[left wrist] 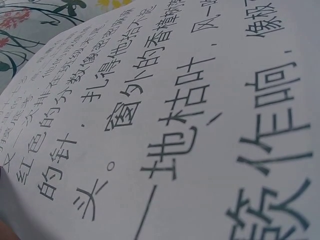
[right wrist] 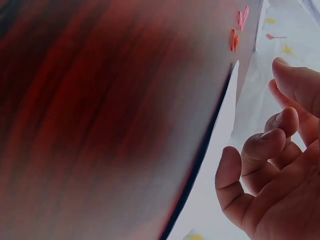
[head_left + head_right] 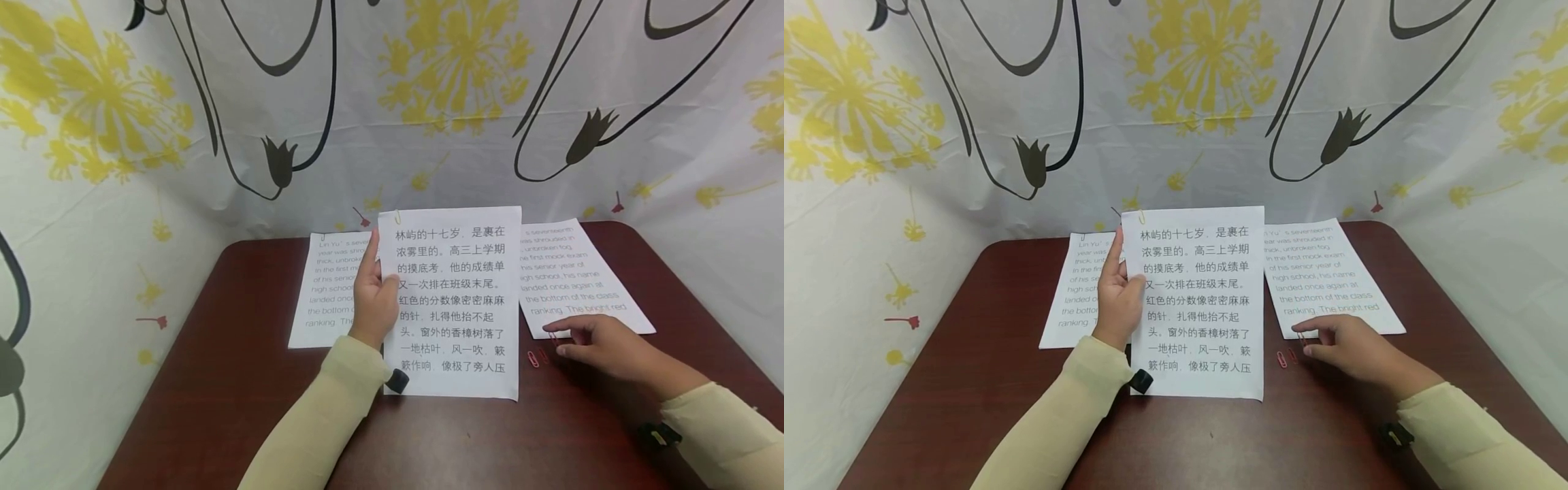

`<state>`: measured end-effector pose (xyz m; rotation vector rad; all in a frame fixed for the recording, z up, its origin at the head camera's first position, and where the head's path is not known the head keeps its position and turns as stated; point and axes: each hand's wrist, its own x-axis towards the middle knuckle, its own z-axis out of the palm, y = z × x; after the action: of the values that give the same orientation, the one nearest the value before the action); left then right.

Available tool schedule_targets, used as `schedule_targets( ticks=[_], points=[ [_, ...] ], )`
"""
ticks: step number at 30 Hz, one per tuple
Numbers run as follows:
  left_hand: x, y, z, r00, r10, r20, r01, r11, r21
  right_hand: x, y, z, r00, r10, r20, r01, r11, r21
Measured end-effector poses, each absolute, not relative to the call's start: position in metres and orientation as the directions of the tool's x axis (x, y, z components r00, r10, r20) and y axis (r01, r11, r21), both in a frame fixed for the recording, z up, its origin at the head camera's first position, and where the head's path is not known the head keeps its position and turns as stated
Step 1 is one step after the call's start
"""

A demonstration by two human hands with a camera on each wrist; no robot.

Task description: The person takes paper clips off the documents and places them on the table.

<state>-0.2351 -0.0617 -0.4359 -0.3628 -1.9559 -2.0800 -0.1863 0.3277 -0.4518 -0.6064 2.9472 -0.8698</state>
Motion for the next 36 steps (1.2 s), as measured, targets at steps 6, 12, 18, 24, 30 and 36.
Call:
schedule_targets(
  ticks=[6,12,18,24,30,36],
  points=[
    [-0.236,-0.062,-0.437,-0.931,-0.016,0.365,0.365,-0.061,0.929,-0.187,0.327,-0.454,-0.933,-0.36,0.003,-0.302,0.78,-0.548],
    [-0.237,-0.062,-0.438,-0.929,-0.013,0.37,0.37,-0.065,0.927,-0.188,0.327,-0.455,-0.929,-0.359,-0.088,-0.251,0.788,-0.563],
    [-0.238,-0.062,-0.438,-0.929,-0.013,0.37,0.37,-0.063,0.927,-0.189,0.327,-0.454,-0.922,-0.369,-0.117,-0.24,0.782,-0.575],
    [-0.237,-0.062,-0.437,-0.929,-0.012,0.37,0.37,-0.068,0.927,-0.19,0.326,-0.454,-0.92,-0.37,-0.126,-0.236,0.784,-0.573],
    [-0.237,-0.062,-0.437,-0.938,-0.011,0.347,0.347,-0.071,0.935,-0.189,0.324,-0.444,-0.936,-0.349,-0.054,-0.273,0.813,-0.514],
    [-0.236,-0.062,-0.437,-0.936,-0.019,0.351,0.352,-0.064,0.934,-0.192,0.306,-0.41,-0.913,-0.32,0.251,-0.402,0.803,-0.439]
  ],
)
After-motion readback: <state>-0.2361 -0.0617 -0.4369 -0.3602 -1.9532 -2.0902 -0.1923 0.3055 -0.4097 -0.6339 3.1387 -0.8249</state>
